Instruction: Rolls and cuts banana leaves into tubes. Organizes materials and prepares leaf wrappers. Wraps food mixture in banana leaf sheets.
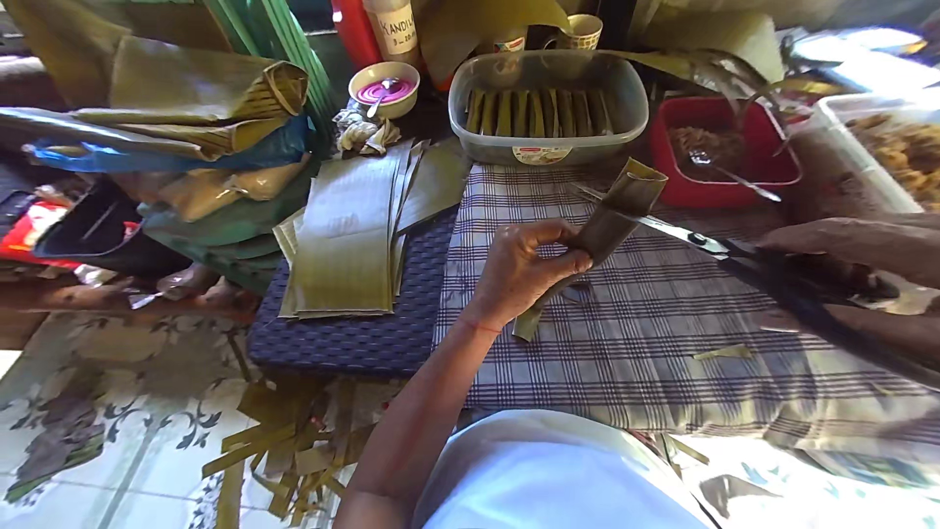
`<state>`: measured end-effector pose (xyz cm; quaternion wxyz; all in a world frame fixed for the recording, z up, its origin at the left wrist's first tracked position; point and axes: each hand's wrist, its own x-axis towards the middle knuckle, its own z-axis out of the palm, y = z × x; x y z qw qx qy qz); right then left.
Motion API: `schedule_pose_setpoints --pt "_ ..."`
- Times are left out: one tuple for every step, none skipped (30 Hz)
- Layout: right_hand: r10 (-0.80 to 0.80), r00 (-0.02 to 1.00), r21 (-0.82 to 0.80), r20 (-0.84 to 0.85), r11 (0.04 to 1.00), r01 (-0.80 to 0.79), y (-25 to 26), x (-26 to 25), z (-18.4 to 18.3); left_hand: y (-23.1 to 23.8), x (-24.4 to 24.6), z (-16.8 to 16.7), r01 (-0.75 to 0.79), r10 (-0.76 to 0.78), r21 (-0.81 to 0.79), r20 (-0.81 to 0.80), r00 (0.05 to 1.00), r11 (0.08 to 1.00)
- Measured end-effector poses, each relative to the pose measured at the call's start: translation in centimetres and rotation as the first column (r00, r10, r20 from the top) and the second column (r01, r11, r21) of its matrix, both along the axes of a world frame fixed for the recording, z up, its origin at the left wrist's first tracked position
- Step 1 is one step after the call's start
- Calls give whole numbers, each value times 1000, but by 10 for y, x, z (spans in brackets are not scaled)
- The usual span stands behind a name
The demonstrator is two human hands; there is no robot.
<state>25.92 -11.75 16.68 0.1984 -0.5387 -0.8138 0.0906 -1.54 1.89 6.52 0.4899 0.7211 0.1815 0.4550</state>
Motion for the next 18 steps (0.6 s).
schedule_pose_setpoints --pt "3 1000 3 -24 1000 -3 -1 -1 -1 0 0 1 1 -1 -4 -7 1000 1000" --pt "8 999 10 -34 1000 -8 -1 0 -4 0 0 1 3 -3 -7 -13 1000 1000" --pt "10 999 9 -41 1000 -10 -2 3 -7 0 0 2 5 -5 -7 -15 1000 1000" --pt "8 998 8 -57 1000 -8 -4 5 -10 0 -1 2 6 -6 -6 -19 1000 1000" --pt "-1 997 6 -80 1000 2 -5 5 -13 0 -1 2 12 -12 -7 -22 1000 1000" --pt "-13 993 8 -114 1000 14 -6 4 -16 1 -2 3 15 -15 -3 -28 999 1000" --pt "-19 991 8 -134 1000 20 -5 6 -20 1 -2 3 19 -19 -2 -31 999 1000" --pt "-21 989 3 -146 1000 22 -4 8 -25 2 -3 3 19 -19 2 -37 999 1000" --pt "-29 988 -6 -150 1000 29 -2 10 -30 4 -4 4 11 -10 10 -46 999 1000" --pt "-45 989 -26 -138 999 42 2 14 -36 6 -5 5 -4 5 20 -60 998 1000" --pt "-84 992 -55 -97 995 79 5 17 -44 9 -6 5 -21 23 34 -75 997 999" --pt "-145 988 -80 -45 987 141 6 17 -53 12 -7 5 -50 54 51 -90 994 997" --pt "-219 976 -103 -6 971 217 6 16 -65 17 -7 3 -75 81 64 -92 992 995" --pt "-303 953 -122 25 945 303 5 17 -80 23 -7 4 -96 102 70 -93 990 993" --pt "-392 918 -127 67 909 397 2 19 -96 30 -7 4 -115 120 65 -84 989 991" --pt "-475 871 -102 121 867 487 -2 20 -113 36 -6 4 -130 133 49 -69 989 990" --pt "-548 817 -72 180 821 567 -7 23 -129 44 -5 4 -139 141 33 -50 989 990" --pt "-606 761 -53 231 773 632 -12 27 -142 52 -4 3 -145 146 13 -34 989 989"
